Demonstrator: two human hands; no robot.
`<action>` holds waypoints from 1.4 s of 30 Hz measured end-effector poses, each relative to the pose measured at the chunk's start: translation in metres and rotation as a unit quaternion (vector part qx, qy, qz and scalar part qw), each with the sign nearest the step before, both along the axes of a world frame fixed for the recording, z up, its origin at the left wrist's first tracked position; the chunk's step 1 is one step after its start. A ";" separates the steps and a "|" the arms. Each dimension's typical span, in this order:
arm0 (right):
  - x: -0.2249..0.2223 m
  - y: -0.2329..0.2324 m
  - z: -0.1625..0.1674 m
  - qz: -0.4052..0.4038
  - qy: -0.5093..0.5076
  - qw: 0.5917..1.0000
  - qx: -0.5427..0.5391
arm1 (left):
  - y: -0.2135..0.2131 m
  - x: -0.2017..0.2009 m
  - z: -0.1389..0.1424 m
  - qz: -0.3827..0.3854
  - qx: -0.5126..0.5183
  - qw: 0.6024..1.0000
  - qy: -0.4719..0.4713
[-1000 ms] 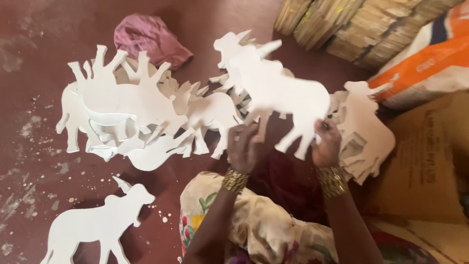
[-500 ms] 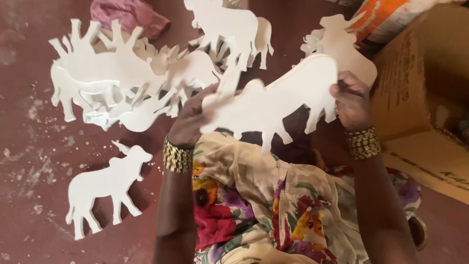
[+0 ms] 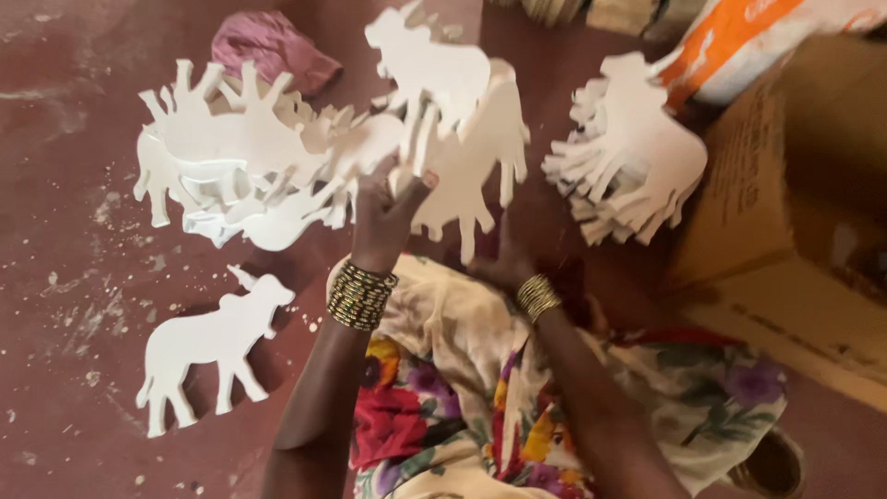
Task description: The person sits on the floor and wipes white-painted wooden animal-shaped cutouts one at a time with a maroon cloth, then stacks the wiped pieces with the others on the floor beside a cardboard box.
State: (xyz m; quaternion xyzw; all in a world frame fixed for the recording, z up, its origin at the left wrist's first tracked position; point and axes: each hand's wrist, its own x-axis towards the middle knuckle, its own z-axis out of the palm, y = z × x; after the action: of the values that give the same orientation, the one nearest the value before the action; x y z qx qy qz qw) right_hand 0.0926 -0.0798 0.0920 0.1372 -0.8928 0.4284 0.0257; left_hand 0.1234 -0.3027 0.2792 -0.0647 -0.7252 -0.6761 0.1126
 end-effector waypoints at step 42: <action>0.030 0.060 0.051 -0.155 0.190 0.957 -0.158 | 0.084 -0.023 -0.089 -0.078 -0.258 0.963 -0.012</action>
State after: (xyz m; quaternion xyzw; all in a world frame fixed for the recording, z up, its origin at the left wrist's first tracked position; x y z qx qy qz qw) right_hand 0.1228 -0.0198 0.1432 0.0699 -0.8028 0.5207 0.2819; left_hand 0.0999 -0.2182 0.1904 -0.1401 -0.8692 -0.4732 0.0305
